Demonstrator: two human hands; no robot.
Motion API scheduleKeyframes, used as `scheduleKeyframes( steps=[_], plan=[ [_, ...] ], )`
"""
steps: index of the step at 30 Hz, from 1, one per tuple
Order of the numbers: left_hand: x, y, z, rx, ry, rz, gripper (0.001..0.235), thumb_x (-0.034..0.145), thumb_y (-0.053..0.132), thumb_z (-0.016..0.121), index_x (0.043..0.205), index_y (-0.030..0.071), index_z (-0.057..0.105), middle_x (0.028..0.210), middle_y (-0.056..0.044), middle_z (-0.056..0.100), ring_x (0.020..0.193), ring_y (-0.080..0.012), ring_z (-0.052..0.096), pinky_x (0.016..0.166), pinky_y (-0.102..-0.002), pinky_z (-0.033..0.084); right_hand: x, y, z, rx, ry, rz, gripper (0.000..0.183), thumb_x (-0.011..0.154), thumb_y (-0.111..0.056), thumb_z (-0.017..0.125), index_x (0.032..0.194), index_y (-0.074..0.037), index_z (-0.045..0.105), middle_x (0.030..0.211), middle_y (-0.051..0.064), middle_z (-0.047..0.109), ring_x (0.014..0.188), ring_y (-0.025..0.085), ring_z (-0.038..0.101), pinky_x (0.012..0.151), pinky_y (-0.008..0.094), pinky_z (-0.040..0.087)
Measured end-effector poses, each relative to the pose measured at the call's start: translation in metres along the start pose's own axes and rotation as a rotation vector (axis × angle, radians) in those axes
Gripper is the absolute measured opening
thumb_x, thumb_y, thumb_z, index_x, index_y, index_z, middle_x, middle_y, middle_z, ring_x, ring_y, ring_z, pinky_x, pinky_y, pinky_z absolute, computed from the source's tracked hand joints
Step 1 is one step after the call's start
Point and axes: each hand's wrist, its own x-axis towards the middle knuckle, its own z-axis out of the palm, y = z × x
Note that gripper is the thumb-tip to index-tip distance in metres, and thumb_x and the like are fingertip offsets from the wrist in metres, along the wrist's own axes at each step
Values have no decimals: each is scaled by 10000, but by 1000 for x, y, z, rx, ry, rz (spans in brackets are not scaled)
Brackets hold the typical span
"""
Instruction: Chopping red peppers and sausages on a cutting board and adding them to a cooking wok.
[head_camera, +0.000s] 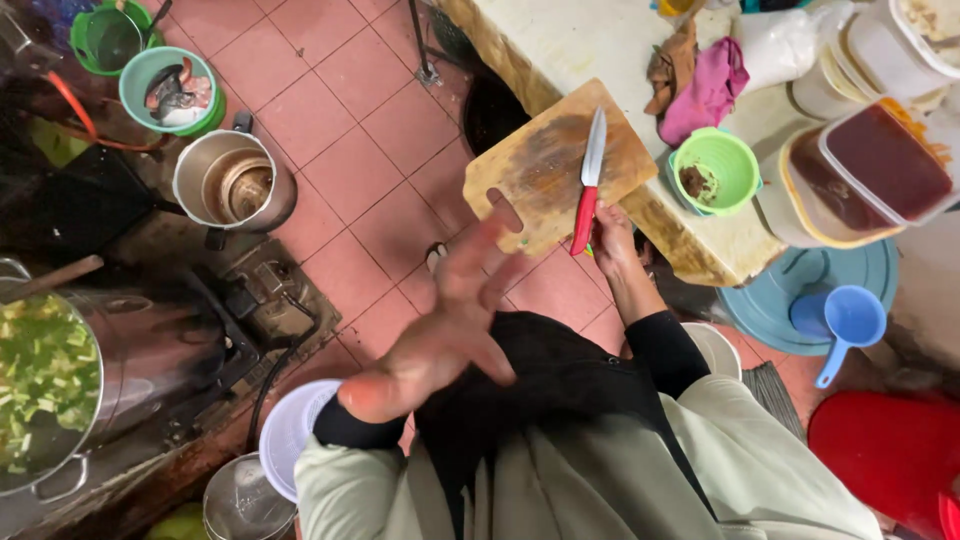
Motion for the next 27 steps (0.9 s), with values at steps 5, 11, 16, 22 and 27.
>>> scheduleKeyframes(
  steps=[5, 11, 16, 22, 27],
  plan=[
    [89, 33, -89, 67, -635, 20, 1050, 804, 943, 255, 1345, 178, 728, 1725, -72, -206, 1602, -190, -258, 1270, -425, -188, 75, 24, 11, 53, 131, 22, 135, 1050, -234, 574, 995, -123, 627, 865, 6, 680, 764, 154, 662, 701, 384, 593],
    [170, 52, -176, -33, -783, 22, 1048, 803, 936, 250, 1366, 187, 719, 1727, -128, -184, 1603, -215, -245, 1250, -418, -220, 153, 67, -1, 236, 336, -58, 93, 1068, -184, 597, 1055, -102, 639, 982, 29, 710, 910, 189, 683, 838, 382, 581],
    [220, 53, -235, -89, -810, -76, 1127, 819, 957, 142, 1257, 117, 752, 1675, -341, -27, 1586, -460, -127, 1248, -589, -215, 191, 55, 26, 287, 404, -99, 138, 1077, -153, 594, 1142, -47, 655, 1074, 67, 729, 1007, 220, 699, 945, 387, 579],
    [272, 28, -297, -76, -854, 49, 1094, 742, 898, 197, 1384, 180, 716, 1739, -88, -125, 1643, -190, -175, 1280, -409, -205, 233, 30, 46, 338, 500, -130, 189, 1063, -147, 572, 1202, -28, 620, 1152, 99, 724, 1060, 245, 715, 987, 419, 590],
    [328, 9, -330, -131, -865, 68, 1051, 769, 917, 260, 1343, 175, 734, 1743, -78, -141, 1637, -190, -172, 1271, -417, -209, 277, 35, 13, 378, 608, -144, 106, 1062, -138, 629, 1045, -40, 595, 1081, 120, 721, 989, 274, 725, 928, 461, 624]
  ],
)
